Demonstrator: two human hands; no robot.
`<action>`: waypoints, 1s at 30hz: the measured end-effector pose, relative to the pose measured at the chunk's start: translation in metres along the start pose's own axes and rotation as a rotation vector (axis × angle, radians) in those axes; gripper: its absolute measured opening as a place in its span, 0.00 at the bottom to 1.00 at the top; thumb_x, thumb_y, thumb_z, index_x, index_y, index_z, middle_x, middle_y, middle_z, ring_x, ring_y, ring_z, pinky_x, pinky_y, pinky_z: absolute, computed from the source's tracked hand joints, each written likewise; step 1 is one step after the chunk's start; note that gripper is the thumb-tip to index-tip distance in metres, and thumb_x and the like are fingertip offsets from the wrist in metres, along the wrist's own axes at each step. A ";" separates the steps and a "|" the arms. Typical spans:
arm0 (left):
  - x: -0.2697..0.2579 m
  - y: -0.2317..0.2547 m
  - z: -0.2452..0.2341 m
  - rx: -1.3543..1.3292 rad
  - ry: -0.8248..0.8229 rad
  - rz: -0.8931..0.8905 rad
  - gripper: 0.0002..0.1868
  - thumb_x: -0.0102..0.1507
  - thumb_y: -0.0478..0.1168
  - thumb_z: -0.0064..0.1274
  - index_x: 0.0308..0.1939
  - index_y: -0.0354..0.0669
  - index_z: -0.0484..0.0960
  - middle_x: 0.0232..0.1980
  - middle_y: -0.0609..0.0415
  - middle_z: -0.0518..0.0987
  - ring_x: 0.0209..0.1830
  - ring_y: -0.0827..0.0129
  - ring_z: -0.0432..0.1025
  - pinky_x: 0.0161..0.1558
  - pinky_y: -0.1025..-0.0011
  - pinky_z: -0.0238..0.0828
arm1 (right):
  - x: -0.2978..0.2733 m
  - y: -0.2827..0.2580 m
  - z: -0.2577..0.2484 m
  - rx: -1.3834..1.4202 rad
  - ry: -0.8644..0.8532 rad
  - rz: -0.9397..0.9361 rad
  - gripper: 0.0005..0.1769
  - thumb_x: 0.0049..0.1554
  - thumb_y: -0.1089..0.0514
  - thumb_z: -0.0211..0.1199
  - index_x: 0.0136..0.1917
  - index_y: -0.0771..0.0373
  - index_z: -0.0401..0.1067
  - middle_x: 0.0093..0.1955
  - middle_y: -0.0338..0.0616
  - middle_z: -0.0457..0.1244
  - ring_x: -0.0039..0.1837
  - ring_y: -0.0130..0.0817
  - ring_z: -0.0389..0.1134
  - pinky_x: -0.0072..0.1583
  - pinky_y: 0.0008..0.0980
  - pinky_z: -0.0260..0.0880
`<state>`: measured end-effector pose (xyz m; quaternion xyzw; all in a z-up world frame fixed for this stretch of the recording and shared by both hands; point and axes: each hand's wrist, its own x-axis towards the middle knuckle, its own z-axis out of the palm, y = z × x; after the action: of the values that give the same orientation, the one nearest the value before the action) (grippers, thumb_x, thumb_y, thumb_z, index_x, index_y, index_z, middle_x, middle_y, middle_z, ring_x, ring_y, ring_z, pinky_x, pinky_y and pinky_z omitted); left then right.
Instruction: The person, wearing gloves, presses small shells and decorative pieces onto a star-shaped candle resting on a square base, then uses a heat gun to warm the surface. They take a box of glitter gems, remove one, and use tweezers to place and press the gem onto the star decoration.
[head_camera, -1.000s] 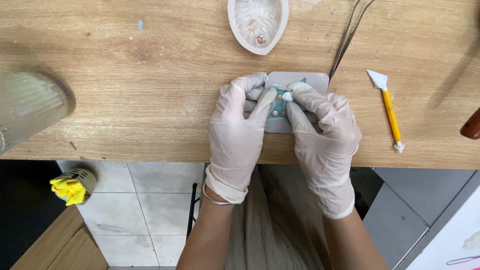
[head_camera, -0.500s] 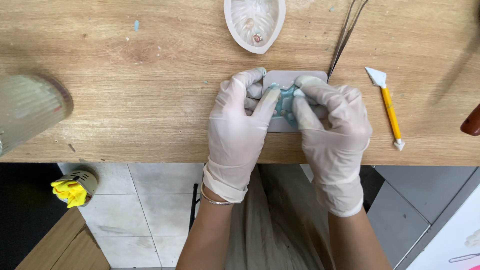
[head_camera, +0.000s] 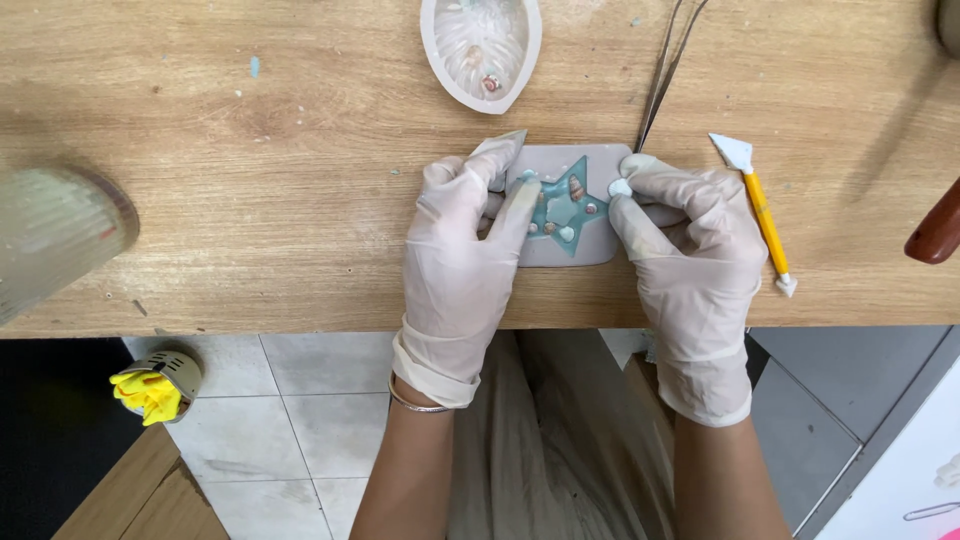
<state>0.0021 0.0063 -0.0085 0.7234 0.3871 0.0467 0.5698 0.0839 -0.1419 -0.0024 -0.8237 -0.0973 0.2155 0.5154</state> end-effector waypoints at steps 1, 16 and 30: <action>-0.001 -0.002 0.000 0.000 0.000 0.001 0.21 0.65 0.34 0.61 0.61 0.37 0.79 0.50 0.52 0.74 0.39 0.75 0.78 0.40 0.77 0.79 | -0.001 0.000 -0.001 0.000 0.001 0.000 0.10 0.61 0.73 0.70 0.56 0.69 0.75 0.62 0.45 0.66 0.55 0.24 0.69 0.58 0.22 0.73; 0.004 -0.003 -0.002 -0.152 0.027 -0.014 0.15 0.67 0.30 0.57 0.59 0.35 0.82 0.47 0.52 0.78 0.36 0.79 0.73 0.39 0.79 0.75 | -0.010 -0.054 0.014 0.213 -0.063 0.531 0.11 0.62 0.58 0.63 0.55 0.63 0.80 0.37 0.37 0.67 0.35 0.19 0.62 0.37 0.19 0.59; -0.025 -0.007 -0.008 0.000 -0.004 0.092 0.19 0.67 0.29 0.57 0.62 0.40 0.80 0.56 0.53 0.83 0.50 0.71 0.78 0.53 0.74 0.78 | -0.032 -0.032 0.011 0.139 -0.163 0.621 0.18 0.66 0.56 0.56 0.65 0.64 0.76 0.31 0.43 0.65 0.31 0.21 0.59 0.34 0.22 0.57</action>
<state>-0.0230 -0.0022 -0.0028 0.7404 0.3523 0.0717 0.5679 0.0523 -0.1310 0.0304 -0.7568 0.1326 0.4338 0.4707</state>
